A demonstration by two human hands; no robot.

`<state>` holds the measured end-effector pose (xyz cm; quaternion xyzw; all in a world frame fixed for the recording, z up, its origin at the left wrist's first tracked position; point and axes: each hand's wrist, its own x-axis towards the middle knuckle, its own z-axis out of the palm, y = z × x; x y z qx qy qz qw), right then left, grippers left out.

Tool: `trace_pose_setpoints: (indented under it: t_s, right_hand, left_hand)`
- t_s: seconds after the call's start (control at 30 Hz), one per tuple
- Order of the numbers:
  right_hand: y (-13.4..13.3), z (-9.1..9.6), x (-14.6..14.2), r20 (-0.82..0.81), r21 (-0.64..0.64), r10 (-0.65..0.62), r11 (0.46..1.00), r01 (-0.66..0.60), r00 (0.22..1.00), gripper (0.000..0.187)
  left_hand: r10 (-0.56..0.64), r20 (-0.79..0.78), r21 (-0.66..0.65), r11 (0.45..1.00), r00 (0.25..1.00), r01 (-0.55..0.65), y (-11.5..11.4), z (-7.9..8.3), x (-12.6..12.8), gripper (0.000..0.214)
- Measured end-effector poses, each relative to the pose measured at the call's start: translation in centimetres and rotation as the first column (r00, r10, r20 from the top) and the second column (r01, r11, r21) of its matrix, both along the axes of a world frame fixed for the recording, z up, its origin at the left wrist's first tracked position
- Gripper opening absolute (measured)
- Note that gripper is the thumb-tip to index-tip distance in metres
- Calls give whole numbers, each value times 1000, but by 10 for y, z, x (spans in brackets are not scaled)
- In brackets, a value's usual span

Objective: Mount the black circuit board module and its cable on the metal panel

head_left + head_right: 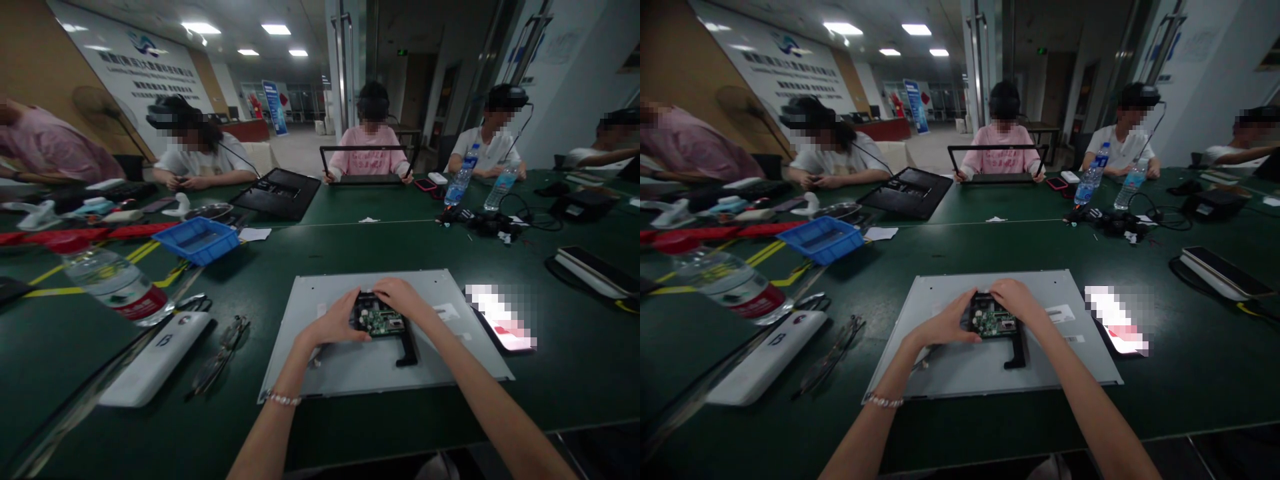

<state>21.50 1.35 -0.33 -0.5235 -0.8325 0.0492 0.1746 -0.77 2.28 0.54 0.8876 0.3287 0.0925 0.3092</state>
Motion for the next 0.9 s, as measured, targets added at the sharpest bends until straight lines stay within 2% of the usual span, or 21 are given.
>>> trace_pose_setpoints:
  t_s: [0.57,0.9]
  right_hand:
    - [0,-3,-8,-26,0,-94,996,94,995,24]
    - [-2,-2,-11,-17,-6,-66,998,66,998,24]
  left_hand:
    - [2,12,-5,1000,1000,-2,4,-8,-1,110]
    - [-15,10,32,999,1000,15,4,-9,1,107]
